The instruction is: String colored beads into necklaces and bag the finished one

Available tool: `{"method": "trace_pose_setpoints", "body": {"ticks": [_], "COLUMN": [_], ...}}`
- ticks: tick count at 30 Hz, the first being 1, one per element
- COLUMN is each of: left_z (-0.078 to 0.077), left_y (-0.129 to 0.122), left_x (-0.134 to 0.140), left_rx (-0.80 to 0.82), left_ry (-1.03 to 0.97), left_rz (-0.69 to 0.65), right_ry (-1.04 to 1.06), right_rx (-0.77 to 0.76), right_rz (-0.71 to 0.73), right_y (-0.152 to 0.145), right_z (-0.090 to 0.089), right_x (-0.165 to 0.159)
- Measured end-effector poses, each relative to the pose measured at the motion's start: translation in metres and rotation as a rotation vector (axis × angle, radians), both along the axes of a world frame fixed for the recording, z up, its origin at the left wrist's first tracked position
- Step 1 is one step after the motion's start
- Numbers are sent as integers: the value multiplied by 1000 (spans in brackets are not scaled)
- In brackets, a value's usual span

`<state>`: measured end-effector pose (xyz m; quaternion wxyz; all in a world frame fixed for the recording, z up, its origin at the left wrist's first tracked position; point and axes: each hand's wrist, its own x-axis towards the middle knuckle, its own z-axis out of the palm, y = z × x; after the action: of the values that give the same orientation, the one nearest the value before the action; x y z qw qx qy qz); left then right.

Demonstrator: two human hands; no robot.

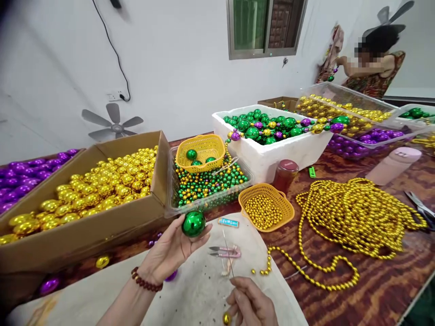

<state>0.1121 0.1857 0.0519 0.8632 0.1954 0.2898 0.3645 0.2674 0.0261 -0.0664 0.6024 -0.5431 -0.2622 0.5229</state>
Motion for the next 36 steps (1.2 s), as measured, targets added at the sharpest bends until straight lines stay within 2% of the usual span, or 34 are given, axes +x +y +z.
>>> {"method": "trace_pose_setpoints", "body": {"ticks": [5, 7, 9, 13, 15, 18, 21, 23, 27, 32, 36], "left_z": [-20, -24, -25, -23, -23, -25, -30, -34, -40, -33, -28], "left_y": [-17, -24, -32, -50, -58, -67, -72, -73, -71, -61, -45], "left_x": [-3, -3, -2, -1, 0, 3, 8, 9, 6, 2, -1], "left_rx": [-113, -90, 72, 635, 824, 990, 1054, 988, 601, 209, 5], "left_ry": [-39, -9, 116, 601, 777, 865, 871, 861, 676, 240, 94], "left_rz": [-28, -42, -22, 30, 9, -28, -31, 7, 23, 100, 131], "right_ry": [-52, -79, -111, -144, -143, -121, -78, -51, -23, -134, -226], "right_rx": [29, 41, 43, 56, 78, 117, 123, 110, 105, 121, 89], "right_rz": [74, 105, 98, 24, -12, -44, -50, -51, -58, 29, 141], "right_y": [-5, -5, -3, 7, 14, 25, 31, 32, 30, 17, -2], "right_z": [10, 15, 20, 33, 39, 45, 47, 46, 44, 34, 29], "right_x": [2, 3, 4, 5, 4, 0, -5, -8, -8, -3, -1]}}
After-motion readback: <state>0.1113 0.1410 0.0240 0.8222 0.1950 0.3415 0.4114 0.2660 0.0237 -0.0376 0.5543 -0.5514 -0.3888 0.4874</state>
